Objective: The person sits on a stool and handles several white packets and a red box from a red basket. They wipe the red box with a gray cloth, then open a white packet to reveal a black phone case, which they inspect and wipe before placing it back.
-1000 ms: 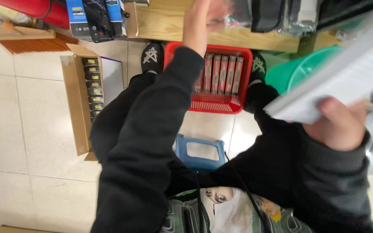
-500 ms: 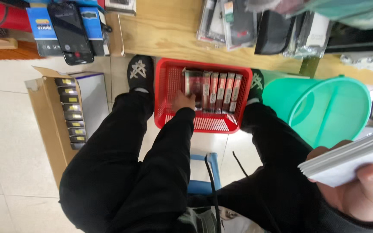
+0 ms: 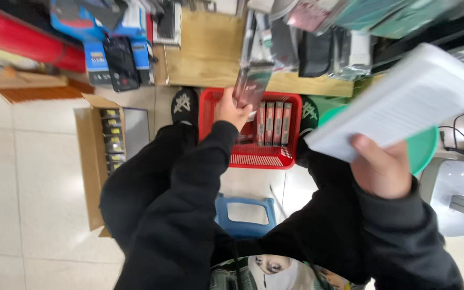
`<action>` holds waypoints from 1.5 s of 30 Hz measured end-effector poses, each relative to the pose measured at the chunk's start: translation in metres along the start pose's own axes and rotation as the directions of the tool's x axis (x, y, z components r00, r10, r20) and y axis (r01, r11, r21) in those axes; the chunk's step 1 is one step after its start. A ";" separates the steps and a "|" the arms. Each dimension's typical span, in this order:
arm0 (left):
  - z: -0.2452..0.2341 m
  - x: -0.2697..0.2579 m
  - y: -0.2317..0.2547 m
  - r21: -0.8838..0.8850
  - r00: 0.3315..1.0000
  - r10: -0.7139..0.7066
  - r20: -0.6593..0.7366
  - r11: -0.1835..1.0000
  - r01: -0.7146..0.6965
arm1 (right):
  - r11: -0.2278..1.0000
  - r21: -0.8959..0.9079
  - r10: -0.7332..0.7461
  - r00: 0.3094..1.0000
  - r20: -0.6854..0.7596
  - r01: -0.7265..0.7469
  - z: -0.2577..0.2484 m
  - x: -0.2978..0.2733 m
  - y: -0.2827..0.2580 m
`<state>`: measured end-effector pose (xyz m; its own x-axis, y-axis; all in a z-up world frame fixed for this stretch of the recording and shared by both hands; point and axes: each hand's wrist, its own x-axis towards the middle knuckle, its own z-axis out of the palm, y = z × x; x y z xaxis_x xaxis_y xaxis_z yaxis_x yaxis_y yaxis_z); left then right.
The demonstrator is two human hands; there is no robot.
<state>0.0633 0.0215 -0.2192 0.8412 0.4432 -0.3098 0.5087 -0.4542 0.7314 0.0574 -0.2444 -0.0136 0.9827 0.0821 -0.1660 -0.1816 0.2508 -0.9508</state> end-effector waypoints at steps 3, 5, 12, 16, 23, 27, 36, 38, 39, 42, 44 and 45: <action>-0.072 -0.026 0.094 -0.091 0.976 0.203 0.074 0.976 -0.196 | 0.993 -0.019 -0.114 0.985 0.128 0.117 -0.006 0.020 0.019; -0.121 -0.067 0.152 -0.174 0.906 0.391 0.163 0.915 -0.364 | 0.930 0.012 -0.356 0.893 0.274 0.367 -0.019 0.046 0.049; -0.163 -0.140 0.152 -0.275 0.846 0.510 0.153 0.844 -0.459 | 0.890 0.166 -0.455 0.842 0.289 0.424 0.049 0.022 -0.004; -0.144 -0.133 0.129 -0.245 0.797 0.599 0.078 0.787 -0.567 | 0.893 0.200 -0.447 0.848 0.284 0.403 -0.001 0.042 0.049; -0.150 -0.118 0.132 0.022 0.485 0.874 0.014 0.485 -0.875 | 0.953 -0.052 -0.240 0.852 0.466 0.297 0.023 0.005 -0.008; -0.145 -0.117 0.127 0.066 0.474 0.878 0.062 0.470 -0.880 | 0.949 -0.151 -0.160 0.840 0.518 0.275 0.030 -0.006 -0.021; -0.164 -0.119 0.141 -0.203 0.514 0.840 -0.175 0.480 -0.853 | 0.954 0.122 -0.299 0.833 0.465 0.274 0.038 0.006 -0.040; -0.165 -0.120 0.136 -0.070 0.447 0.890 -0.088 0.442 -0.894 | 0.904 -0.002 -0.359 0.764 0.536 0.427 0.022 0.010 -0.042; -0.166 -0.120 0.135 -0.072 0.450 0.889 -0.088 0.445 -0.893 | 0.906 -0.004 -0.356 0.765 0.537 0.424 0.018 0.009 -0.039; -0.165 -0.121 0.135 -0.063 0.441 0.895 -0.066 0.437 -0.897 | 0.913 0.356 -0.357 0.814 0.459 0.200 0.011 0.008 -0.034; -0.164 -0.121 0.137 -0.069 0.384 0.922 -0.041 0.381 -0.922 | 0.893 0.330 -0.438 0.761 0.479 0.307 0.018 0.011 -0.033; -0.164 -0.121 0.138 -0.075 0.382 0.923 -0.038 0.378 -0.923 | 0.893 0.327 -0.438 0.764 0.474 0.310 0.022 0.010 -0.033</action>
<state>0.0010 0.0321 0.0190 0.7839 -0.2210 0.5802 -0.5975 -0.5227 0.6082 0.0724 -0.2305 0.0218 0.8129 0.4097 0.4140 0.1305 0.5646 -0.8150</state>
